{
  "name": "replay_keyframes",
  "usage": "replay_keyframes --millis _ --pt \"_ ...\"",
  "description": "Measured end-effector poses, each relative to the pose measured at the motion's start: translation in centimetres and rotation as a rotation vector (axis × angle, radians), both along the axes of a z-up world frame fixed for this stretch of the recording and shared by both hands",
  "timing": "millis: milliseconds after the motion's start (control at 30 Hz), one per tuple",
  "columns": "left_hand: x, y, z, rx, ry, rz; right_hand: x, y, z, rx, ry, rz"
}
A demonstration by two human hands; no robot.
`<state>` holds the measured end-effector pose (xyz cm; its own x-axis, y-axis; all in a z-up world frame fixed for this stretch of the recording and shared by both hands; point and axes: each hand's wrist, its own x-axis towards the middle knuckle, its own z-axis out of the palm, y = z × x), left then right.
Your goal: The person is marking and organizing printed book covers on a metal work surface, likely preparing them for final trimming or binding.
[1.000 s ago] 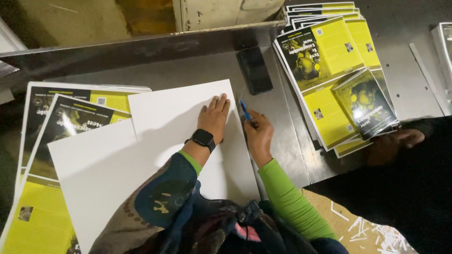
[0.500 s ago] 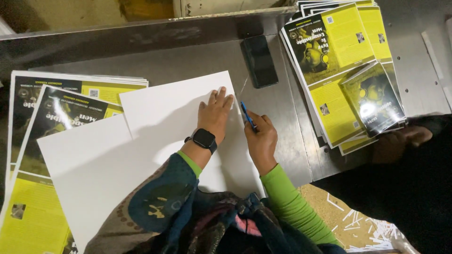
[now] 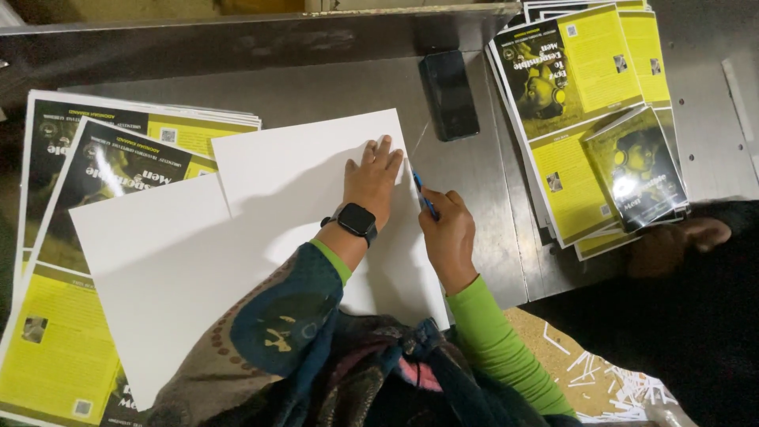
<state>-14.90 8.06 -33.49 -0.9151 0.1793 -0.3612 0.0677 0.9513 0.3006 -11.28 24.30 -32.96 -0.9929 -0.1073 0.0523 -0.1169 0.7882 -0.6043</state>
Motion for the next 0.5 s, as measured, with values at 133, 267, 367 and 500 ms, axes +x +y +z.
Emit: replay_keyframes --millis 133,267,367,500 --pt "0.2 0.0 0.0 0.019 0.025 0.015 0.7 0.2 0.8 -0.003 -0.025 0.004" --pt "0.1 0.1 0.5 -0.009 -0.004 0.012 1.3 0.5 1.4 0.028 -0.066 0.012" --pt "0.1 0.1 0.7 -0.018 -0.006 0.011 2.0 0.7 1.9 0.029 -0.089 0.008" --pt "0.1 0.1 0.7 -0.041 0.010 0.010 2.9 1.2 2.0 0.001 -0.097 0.008"
